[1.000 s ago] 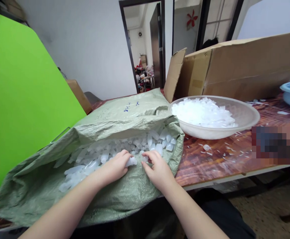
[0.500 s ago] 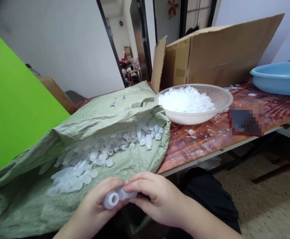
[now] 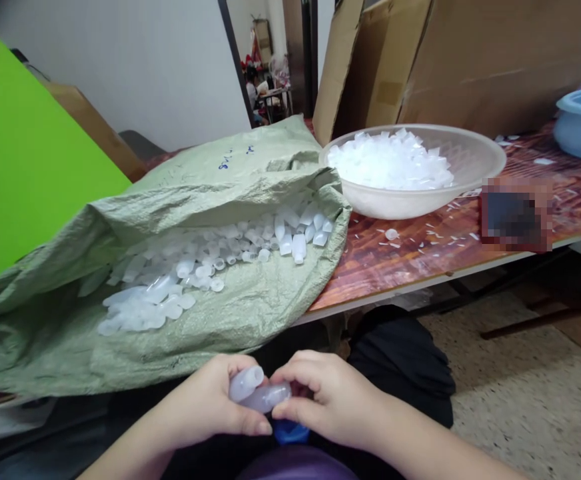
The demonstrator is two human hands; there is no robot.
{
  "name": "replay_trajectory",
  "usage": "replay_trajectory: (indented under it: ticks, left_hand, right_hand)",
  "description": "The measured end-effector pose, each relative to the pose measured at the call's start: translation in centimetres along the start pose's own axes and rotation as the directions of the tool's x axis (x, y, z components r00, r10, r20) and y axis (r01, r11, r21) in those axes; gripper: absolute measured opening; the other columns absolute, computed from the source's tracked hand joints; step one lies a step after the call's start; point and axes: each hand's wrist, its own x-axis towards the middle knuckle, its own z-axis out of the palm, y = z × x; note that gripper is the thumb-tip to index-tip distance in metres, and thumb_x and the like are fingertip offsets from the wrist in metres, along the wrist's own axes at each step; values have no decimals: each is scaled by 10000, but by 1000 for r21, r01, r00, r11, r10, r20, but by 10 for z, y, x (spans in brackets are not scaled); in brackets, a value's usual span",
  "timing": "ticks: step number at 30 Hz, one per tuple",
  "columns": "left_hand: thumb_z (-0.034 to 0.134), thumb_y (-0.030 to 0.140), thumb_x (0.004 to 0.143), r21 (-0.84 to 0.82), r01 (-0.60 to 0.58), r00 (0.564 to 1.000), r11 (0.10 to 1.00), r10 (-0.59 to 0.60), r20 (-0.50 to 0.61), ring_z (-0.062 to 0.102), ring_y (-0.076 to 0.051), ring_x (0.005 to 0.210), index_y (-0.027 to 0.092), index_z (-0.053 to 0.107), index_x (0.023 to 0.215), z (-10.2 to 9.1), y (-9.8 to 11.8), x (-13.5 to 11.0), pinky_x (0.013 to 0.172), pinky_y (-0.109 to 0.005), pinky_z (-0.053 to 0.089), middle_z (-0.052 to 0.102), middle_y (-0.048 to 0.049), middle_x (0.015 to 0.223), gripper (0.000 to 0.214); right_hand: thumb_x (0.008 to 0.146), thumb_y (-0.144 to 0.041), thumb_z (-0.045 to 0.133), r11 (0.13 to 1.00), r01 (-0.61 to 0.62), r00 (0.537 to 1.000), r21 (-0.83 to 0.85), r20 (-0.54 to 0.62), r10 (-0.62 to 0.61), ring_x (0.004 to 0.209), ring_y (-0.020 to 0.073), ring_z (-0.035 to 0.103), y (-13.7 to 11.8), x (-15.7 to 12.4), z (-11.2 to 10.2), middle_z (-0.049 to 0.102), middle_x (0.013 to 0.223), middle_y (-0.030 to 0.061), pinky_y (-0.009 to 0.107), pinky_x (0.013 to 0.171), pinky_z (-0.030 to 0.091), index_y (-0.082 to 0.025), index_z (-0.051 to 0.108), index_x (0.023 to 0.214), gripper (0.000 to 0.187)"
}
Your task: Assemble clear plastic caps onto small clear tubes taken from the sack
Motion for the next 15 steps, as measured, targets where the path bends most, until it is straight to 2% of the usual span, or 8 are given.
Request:
replay_trajectory:
  ticks: [3,5,6,8,10,11,13,15]
  left_hand:
    - [827,341,464,18,17,1000,1000,-17,0,433,-92,572,131,566,753,6,-2,4,516,-214,312,534,53,621,442]
    - [821,335,465,79,34,998,996,-31,-46,441,-102,580,135,573,741,9,-2,6,517,-222,318,540,49,623,421]
    - [819,325,465,98,44,997,994,-37,-75,445,-105,588,136,575,742,9,-2,7,523,-224,324,541,48,628,414]
    - [816,308,462,53,45,996,998,-41,-81,441,-104,596,137,572,754,8,-2,8,540,-225,333,533,51,633,417]
    - [818,311,458,-48,22,999,999,-24,-26,421,-93,586,134,560,755,5,-3,10,548,-222,326,511,57,625,432]
    - [820,317,454,-89,10,1000,996,-10,6,414,-89,583,132,555,752,4,-4,11,549,-221,319,504,58,622,439]
    - [828,331,442,-112,2,999,994,2,41,402,-85,581,128,549,739,4,-7,13,548,-219,304,492,59,618,456]
    - [840,346,421,-88,15,999,996,-11,36,394,-85,579,131,544,734,5,-10,15,544,-218,298,486,60,616,481]
  right_hand:
    - [878,-430,455,967,-242,970,83,2,242,490,89,528,6,2,13,559,548,-8,187,465,419,-164,635,649,394]
    - [928,-438,302,955,-289,957,59,7,289,444,87,480,9,2,17,498,474,-11,205,445,383,-162,547,526,546]
    - [931,-437,288,963,-269,963,15,-11,269,471,98,496,10,1,17,516,502,-3,217,468,397,-163,555,552,538]
    - [905,-420,387,987,-139,988,-83,-81,133,668,143,584,12,-3,13,620,741,46,253,605,471,-162,625,825,360]
    - [874,-353,485,992,18,995,-128,-98,-30,887,166,592,14,-6,8,609,1000,95,271,758,492,-170,559,1087,290]
    - [872,-325,501,991,65,995,-121,-71,-74,924,159,586,15,-8,7,595,1049,99,261,784,490,-180,535,1131,299]
    - [902,-307,453,993,50,999,-102,-12,-52,834,133,598,16,-9,8,616,945,69,233,725,492,-195,584,1034,217]
    - [932,-342,369,994,-76,997,-80,-3,76,672,118,582,18,-10,12,608,750,35,225,619,476,-185,621,874,303]
